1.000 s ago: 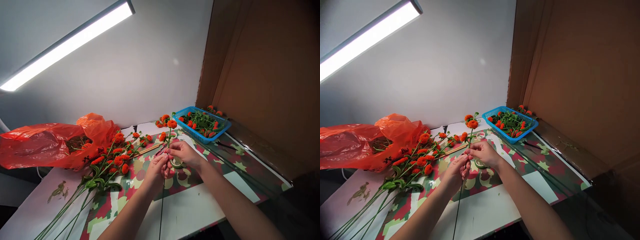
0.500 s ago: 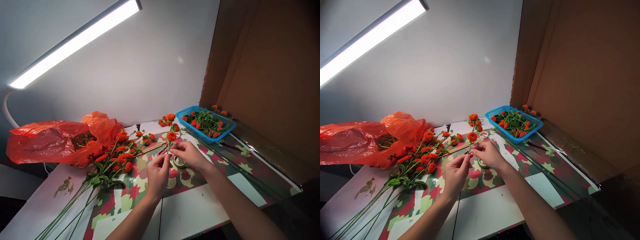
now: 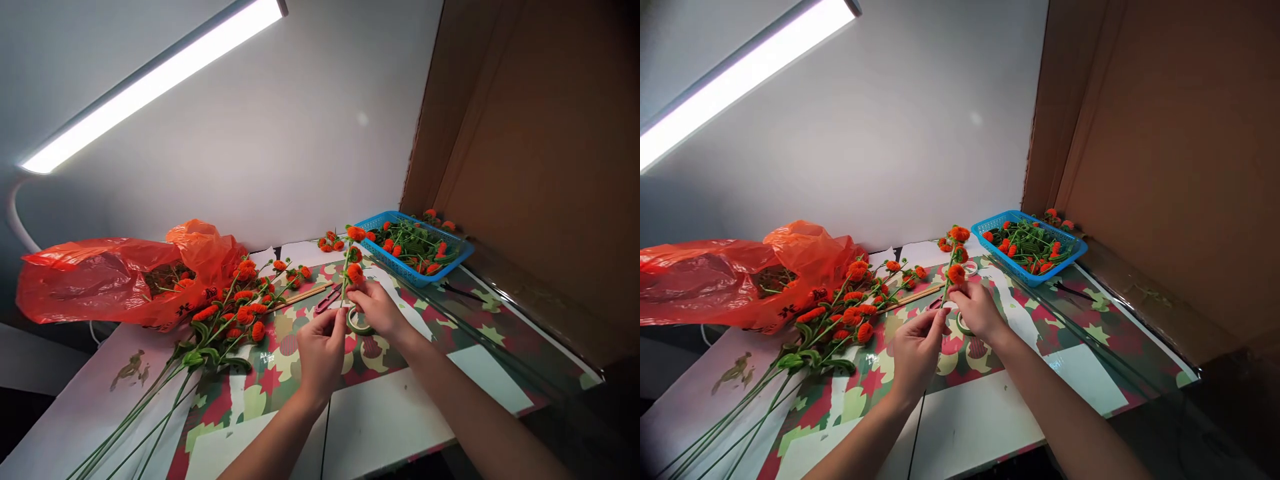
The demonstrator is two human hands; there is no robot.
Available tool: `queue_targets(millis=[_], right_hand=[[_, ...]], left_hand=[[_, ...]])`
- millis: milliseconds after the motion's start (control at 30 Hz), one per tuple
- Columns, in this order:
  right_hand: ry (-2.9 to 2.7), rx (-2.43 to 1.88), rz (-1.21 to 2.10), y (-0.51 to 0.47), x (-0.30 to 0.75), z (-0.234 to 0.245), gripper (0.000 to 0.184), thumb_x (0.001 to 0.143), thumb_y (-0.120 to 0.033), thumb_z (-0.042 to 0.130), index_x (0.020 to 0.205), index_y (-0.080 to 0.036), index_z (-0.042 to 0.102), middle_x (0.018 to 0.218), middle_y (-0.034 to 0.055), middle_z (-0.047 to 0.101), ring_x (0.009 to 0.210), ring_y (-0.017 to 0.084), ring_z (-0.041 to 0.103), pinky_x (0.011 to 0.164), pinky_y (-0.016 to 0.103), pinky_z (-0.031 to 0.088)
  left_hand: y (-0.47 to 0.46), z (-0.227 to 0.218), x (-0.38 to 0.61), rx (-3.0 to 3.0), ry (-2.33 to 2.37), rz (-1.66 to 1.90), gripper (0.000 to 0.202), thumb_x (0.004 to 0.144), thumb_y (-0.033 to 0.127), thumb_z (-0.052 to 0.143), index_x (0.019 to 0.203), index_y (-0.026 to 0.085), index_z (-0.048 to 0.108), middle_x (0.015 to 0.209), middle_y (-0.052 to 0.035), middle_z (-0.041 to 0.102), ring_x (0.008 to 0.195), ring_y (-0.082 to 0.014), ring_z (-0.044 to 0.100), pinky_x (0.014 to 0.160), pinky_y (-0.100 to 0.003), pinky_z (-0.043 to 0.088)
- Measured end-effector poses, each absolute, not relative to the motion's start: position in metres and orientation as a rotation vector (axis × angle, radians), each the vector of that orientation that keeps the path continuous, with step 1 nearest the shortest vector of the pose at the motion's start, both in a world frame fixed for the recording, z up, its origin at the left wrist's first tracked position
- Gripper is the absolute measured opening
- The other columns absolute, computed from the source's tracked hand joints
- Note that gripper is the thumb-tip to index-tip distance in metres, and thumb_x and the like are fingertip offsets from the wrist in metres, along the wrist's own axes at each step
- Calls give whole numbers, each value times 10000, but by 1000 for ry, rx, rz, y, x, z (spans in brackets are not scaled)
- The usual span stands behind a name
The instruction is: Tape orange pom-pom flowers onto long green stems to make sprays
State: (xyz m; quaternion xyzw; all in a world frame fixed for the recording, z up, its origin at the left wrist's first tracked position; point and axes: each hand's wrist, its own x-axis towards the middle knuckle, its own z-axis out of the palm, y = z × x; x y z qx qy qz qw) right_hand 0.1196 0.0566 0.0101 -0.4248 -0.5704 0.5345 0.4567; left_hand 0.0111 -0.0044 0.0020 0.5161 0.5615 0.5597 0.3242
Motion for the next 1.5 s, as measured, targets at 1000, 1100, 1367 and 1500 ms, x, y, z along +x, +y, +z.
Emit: queue_targets(millis=[1000, 1100, 1367, 1500], right_hand=[[-1108, -922, 1736, 66, 139, 0, 312, 486, -342, 830, 672, -165, 652, 719, -5, 614, 742, 132, 563, 711, 273, 394], [-1084, -921, 1723, 69, 142, 1, 327, 457, -331, 842, 672, -166, 660, 725, 0, 610, 760, 140, 566, 718, 275, 401], [-1067, -865, 1770, 68, 144, 3, 240, 503, -280, 825, 655, -177, 671, 734, -18, 608, 745, 115, 563, 730, 263, 393], [-1081, -850, 1756, 66, 142, 5, 257, 484, -290, 830, 639, -170, 666, 704, -24, 595, 732, 111, 549, 715, 259, 381]], left_hand=[[10, -2, -36, 1549, 1624, 1469, 220, 815, 338, 494, 763, 198, 656, 691, -25, 625, 645, -165, 534, 608, -255, 390], [22, 7, -71, 1789, 1874, 1276, 107, 699, 278, 591, 734, 212, 667, 670, -18, 619, 656, -185, 527, 616, -270, 389], [22, -4, -72, 2071, 1456, 811, 149, 665, 215, 647, 771, 276, 731, 780, -37, 635, 677, -182, 564, 601, -254, 397], [25, -8, -63, 1855, 1397, 980, 78, 702, 269, 655, 655, 229, 703, 743, -41, 629, 657, -157, 544, 602, -246, 402]])
